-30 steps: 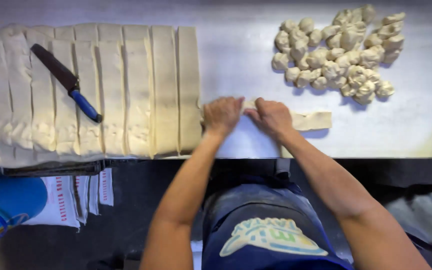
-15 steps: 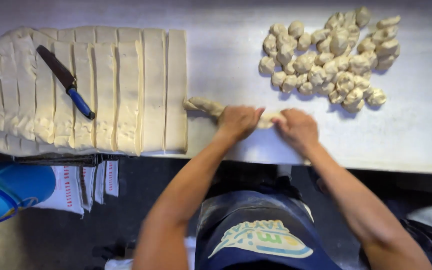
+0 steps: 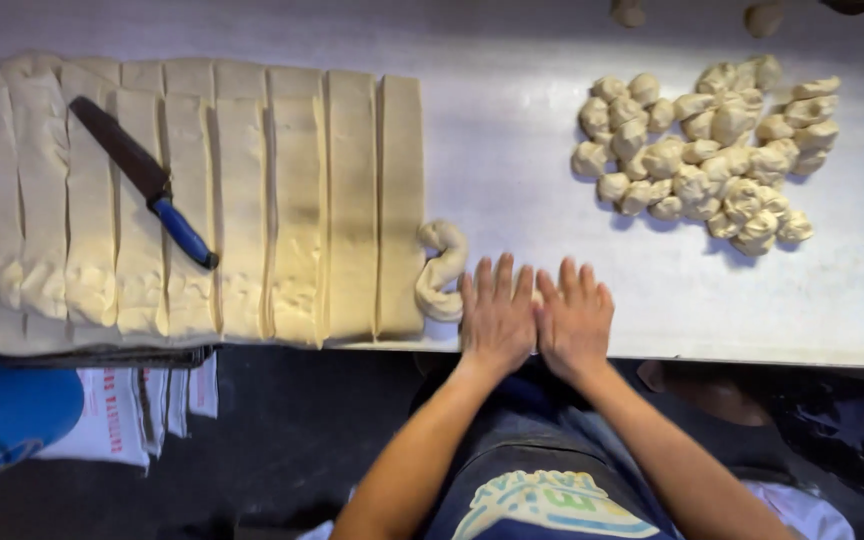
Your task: Cutting strips of dough into small pieces and rolling them into balls on a work surface.
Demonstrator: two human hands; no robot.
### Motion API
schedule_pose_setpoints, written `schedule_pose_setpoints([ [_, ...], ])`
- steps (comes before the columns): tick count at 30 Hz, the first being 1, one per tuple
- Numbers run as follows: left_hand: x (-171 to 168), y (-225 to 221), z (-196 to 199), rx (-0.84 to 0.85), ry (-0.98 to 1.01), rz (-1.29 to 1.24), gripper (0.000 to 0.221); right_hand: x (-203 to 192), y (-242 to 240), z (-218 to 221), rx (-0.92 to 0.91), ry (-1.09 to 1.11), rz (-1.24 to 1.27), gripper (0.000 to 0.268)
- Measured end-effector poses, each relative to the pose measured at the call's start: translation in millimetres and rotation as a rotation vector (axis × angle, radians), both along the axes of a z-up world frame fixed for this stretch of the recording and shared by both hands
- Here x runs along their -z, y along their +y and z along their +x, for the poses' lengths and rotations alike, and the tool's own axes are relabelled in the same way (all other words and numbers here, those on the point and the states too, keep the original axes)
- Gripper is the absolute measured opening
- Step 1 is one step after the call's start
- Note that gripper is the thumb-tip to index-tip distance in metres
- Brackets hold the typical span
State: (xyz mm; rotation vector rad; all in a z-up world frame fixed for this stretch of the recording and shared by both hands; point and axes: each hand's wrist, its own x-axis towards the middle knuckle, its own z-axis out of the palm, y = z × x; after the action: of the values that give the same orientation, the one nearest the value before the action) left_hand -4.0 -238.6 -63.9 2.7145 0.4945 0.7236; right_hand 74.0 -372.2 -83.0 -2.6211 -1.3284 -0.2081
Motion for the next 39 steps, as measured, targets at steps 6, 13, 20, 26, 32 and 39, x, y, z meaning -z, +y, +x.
schedule_pose_setpoints([
  [6,6.4,53.1,71.7,-0.05,-0.147,0.082,0.03,-2.9,59.2,84.1,0.126,-0.216,-0.078,0.037],
  [13,-18.2,11.7,-26.9,0.116,0.14,-0.032,0.054,-32.0,-6.9,16.3,0.026,0.154,-0.25,0.053],
  [20,-0.3,33.3,-30.8,0.293,0.316,0.114,0.039,-13.1,-44.3,42.0,-0.088,0.138,-0.142,0.05],
  [26,-36.9,50.1,-57.0,0.195,0.463,0.172,0.105,4.4,-47.1,30.6,0.121,0.641,0.305,0.083],
  [32,6.6,-13.6,5.1,0.148,0.304,-0.197,0.052,-6.6,-35.2,25.8,0.074,0.649,0.16,0.048],
  [39,-5.4,3.3,-13.7,0.217,0.213,-0.466,0.043,0.2,1.0,-3.1,0.225,0.842,0.45,0.034],
])
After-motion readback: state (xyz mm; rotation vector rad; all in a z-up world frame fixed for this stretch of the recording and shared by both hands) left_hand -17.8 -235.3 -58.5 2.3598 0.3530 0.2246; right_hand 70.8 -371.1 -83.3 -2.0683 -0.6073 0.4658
